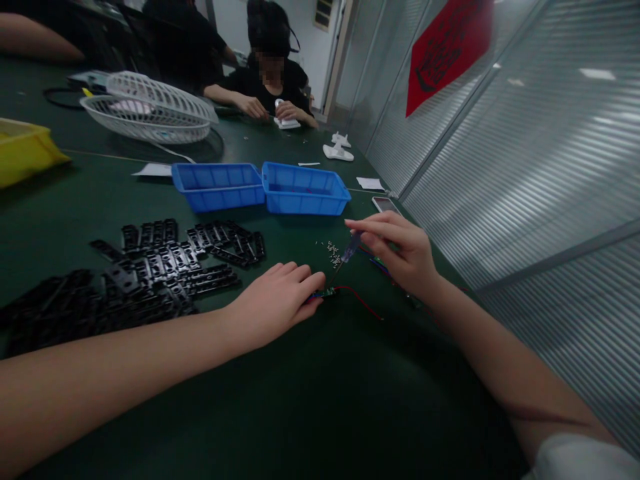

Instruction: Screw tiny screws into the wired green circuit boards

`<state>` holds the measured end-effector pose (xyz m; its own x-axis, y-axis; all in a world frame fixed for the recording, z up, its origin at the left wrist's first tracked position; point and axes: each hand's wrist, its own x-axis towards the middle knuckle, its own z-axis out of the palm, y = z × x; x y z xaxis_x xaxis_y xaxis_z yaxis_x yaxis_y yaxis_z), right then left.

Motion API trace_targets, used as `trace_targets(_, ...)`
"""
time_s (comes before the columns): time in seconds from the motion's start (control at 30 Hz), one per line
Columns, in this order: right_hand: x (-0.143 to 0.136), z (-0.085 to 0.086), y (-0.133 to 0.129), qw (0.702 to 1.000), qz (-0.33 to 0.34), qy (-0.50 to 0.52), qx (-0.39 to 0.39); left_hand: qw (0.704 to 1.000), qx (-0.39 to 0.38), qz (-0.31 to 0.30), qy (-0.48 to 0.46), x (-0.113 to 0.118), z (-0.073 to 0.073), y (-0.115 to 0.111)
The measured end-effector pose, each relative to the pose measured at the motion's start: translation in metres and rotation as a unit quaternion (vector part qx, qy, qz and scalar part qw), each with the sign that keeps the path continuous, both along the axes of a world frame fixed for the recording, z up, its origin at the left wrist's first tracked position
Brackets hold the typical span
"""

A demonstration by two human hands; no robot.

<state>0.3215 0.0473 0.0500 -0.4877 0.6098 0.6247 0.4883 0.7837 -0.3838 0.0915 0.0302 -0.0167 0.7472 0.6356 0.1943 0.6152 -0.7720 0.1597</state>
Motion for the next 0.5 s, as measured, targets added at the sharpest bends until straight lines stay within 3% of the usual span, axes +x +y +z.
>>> trace_targets(0.3, 0.001, 0.009, -0.006, 0.988, 0.031, 0.015, -0.153, 1.0, -0.014, 0.0, 0.001, 0.001, 0.0, 0.0)
trace_targets(0.4, -0.001, 0.01, -0.011, 0.99, 0.03, -0.005, -0.138, 1.0, -0.014, 0.001, -0.002, 0.001, 0.0, 0.0)
trace_targets(0.5, -0.002, 0.011, -0.014, 0.996, -0.003, -0.07, -0.057, 1.0, -0.016, -0.001, -0.002, 0.001, 0.0, 0.001)
